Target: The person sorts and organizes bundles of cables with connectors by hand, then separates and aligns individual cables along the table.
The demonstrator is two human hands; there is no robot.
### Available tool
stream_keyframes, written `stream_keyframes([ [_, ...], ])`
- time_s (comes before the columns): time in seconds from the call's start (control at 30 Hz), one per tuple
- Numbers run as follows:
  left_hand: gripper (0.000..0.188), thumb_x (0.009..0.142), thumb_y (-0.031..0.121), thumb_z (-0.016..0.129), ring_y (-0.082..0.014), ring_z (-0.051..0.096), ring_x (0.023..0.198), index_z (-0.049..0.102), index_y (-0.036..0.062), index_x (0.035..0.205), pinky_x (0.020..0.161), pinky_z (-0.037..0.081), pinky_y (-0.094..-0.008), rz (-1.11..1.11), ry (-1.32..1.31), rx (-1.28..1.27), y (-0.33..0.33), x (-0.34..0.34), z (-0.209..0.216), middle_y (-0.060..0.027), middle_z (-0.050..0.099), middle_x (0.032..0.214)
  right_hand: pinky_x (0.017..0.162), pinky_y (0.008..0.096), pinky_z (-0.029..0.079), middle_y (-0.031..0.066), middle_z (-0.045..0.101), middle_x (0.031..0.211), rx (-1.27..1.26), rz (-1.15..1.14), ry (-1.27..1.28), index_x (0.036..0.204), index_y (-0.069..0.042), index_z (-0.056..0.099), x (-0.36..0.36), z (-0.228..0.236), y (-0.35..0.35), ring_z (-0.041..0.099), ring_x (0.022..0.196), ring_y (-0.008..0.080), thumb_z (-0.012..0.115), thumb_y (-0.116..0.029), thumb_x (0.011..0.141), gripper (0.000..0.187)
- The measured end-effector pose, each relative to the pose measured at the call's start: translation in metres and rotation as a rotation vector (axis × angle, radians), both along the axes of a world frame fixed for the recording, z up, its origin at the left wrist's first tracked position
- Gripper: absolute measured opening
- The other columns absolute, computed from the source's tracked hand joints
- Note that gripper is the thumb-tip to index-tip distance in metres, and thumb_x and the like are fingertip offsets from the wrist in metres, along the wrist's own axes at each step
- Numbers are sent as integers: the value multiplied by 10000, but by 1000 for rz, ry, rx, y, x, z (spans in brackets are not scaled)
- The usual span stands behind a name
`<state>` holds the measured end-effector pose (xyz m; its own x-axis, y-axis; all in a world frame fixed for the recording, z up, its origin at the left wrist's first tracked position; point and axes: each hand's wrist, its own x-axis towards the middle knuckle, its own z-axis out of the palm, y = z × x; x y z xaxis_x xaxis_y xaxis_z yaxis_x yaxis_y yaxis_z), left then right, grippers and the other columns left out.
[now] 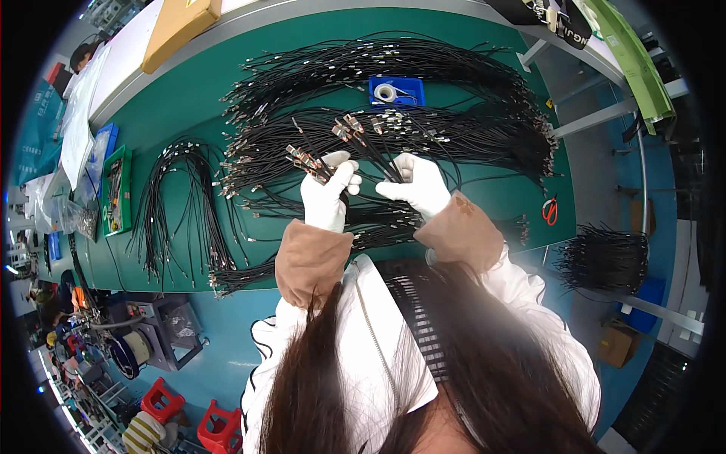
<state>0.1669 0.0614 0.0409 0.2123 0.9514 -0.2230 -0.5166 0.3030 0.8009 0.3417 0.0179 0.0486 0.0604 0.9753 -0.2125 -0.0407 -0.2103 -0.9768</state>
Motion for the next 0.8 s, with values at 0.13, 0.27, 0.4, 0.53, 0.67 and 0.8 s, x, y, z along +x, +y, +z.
stream_keyframes([
  [0.13,241,830,48,635,-139,586,670,546,-48,1032,549,454,-226,55,3,22,-3,2,7,-134,630,885,572,198,439,16,616,729,-36,-1,48,905,14,606,1,1,1,526,633,48,774,-70,690,286],
  [0.27,218,817,48,649,-132,584,650,558,-39,995,541,451,-224,57,33,5,-3,0,10,-122,632,854,591,212,447,39,634,754,-75,29,81,915,15,600,-3,7,-2,563,653,72,726,-62,740,229],
  [0.4,189,791,40,670,-127,571,615,574,-30,938,519,440,-224,80,54,-20,-3,2,11,-107,629,801,617,226,456,70,646,778,-115,87,111,920,22,593,-4,7,-3,602,682,107,685,-71,783,190],
  [0.53,166,778,28,676,-127,562,604,584,-26,904,506,431,-226,88,76,-21,-2,4,14,-97,626,780,628,228,458,79,645,776,-119,95,135,933,29,588,-1,3,-2,608,685,116,681,-76,789,201],
  [0.67,171,776,32,681,-124,566,612,586,-24,906,510,436,-223,81,94,-36,-2,3,14,-91,624,784,629,226,457,76,641,780,-118,113,137,942,32,587,-1,2,-1,609,689,118,681,-80,790,211],
  [0.8,169,779,35,681,-120,568,617,586,-22,906,513,437,-216,82,110,-47,-2,4,14,-89,624,789,631,224,457,73,636,796,-128,118,161,947,37,585,-1,0,0,609,696,116,681,-88,793,220],
])
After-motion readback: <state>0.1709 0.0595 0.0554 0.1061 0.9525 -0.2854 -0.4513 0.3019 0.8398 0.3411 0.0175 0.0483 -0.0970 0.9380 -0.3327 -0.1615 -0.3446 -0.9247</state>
